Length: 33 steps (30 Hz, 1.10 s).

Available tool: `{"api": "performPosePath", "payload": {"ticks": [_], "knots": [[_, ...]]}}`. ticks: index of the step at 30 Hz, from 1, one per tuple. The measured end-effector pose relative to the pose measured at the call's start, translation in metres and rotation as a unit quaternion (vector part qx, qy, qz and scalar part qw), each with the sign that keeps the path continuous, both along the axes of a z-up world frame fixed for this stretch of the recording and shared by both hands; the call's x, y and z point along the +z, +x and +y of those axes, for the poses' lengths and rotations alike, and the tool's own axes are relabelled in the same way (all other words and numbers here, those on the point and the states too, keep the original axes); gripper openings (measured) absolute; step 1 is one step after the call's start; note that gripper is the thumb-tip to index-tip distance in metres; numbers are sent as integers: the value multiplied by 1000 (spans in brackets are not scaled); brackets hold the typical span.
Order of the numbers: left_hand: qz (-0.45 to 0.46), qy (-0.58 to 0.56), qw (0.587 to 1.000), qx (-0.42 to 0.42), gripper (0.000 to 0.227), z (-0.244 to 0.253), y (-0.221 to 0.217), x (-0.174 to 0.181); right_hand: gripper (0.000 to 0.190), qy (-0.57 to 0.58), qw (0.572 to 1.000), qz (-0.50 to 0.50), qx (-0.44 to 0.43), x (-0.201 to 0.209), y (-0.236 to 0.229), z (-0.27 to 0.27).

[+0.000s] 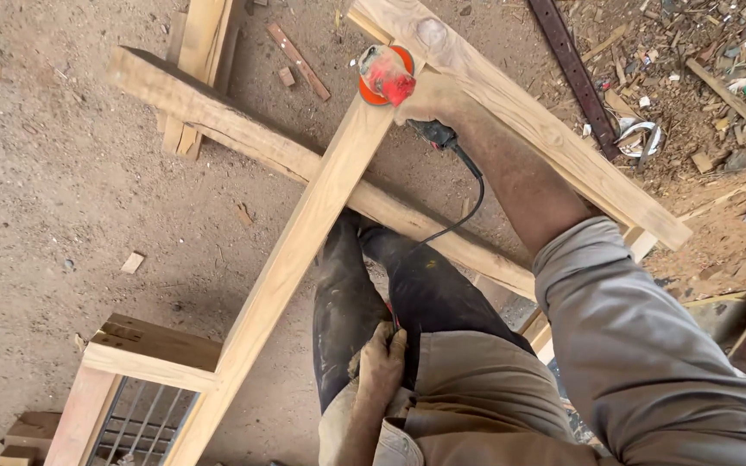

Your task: The person uses an angle grinder to sand the wooden members of window and door frames laid on the workshop floor, moving around the frames to grind different rails and edges, and finally sets the grinder down on the floor.

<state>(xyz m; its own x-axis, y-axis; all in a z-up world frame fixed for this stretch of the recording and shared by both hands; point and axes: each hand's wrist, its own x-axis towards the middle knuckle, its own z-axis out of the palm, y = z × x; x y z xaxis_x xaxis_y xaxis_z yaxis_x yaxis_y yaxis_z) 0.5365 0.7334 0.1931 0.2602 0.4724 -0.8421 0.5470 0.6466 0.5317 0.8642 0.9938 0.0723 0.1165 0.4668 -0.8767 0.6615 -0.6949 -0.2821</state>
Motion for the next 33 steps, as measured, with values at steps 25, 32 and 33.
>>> {"api": "performPosePath", "payload": {"ticks": [25, 32, 33], "knots": [[-39, -107, 992, 46, 24, 70, 9, -13, 93, 71, 992, -78, 65, -2, 18, 79], [-43, -92, 994, 33, 25, 85, 6, -18, 59, 68, 976, -160, 129, -11, 57, 119], [-48, -78, 995, 38, 25, 89, 7, -14, 57, 46, 986, -153, 43, -5, 59, 122]]}}
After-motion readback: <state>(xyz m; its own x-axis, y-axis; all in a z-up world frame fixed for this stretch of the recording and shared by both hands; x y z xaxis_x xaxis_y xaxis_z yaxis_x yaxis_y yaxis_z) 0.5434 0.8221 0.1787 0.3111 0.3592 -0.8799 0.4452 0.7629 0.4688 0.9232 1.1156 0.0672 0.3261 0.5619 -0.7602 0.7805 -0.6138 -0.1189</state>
